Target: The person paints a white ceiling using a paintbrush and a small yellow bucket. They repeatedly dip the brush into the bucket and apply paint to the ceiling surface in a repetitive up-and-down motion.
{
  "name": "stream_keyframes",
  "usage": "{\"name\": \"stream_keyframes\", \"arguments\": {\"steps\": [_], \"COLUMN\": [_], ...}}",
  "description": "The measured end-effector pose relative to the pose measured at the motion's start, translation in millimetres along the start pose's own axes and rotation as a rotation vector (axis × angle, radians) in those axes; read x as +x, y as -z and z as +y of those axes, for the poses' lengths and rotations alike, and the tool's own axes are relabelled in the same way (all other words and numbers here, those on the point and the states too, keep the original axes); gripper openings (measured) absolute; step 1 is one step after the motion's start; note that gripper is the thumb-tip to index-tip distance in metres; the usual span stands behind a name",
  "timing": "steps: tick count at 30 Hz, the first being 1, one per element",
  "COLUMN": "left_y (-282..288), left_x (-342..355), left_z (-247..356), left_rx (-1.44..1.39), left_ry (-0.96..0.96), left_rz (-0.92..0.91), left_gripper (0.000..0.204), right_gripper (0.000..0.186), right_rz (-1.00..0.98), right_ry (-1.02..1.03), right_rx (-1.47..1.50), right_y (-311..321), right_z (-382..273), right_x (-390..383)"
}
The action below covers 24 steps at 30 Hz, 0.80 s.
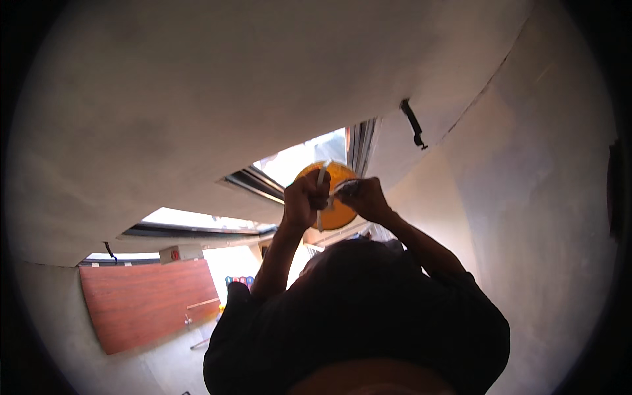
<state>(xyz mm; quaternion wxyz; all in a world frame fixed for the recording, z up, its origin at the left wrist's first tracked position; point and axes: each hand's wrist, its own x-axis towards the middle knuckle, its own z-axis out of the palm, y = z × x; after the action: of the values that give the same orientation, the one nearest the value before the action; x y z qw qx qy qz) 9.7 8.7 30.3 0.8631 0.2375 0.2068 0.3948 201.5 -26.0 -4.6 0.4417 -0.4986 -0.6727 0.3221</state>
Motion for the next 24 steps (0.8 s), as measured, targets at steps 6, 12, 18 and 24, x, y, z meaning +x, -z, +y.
{"name": "stream_keyframes", "arguments": {"steps": [6, 12, 18, 24], "left_y": [-8, 0, 3, 41], "left_x": [-2, 0, -3, -18], "left_z": [-6, 4, 13, 7], "left_rx": [0.051, 0.066, 0.210, 0.006], "left_ry": [0.007, -0.038, -0.023, -0.035], "left_rz": [0.140, 0.373, 0.330, 0.105], "left_gripper": [0.031, 0.034, 0.021, 0.014], "right_gripper": [0.025, 0.016, 0.017, 0.010], "right_rz": [0.119, 0.211, 0.446, 0.637], "right_ry": [0.217, 0.128, 0.063, 0.428], "right_rx": [-0.300, -0.258, 0.408, 0.713], "right_y": [11, 23, 111, 149], "right_z": [-5, -12, -72, -214], "right_x": [0, -9, 17, 112]}}
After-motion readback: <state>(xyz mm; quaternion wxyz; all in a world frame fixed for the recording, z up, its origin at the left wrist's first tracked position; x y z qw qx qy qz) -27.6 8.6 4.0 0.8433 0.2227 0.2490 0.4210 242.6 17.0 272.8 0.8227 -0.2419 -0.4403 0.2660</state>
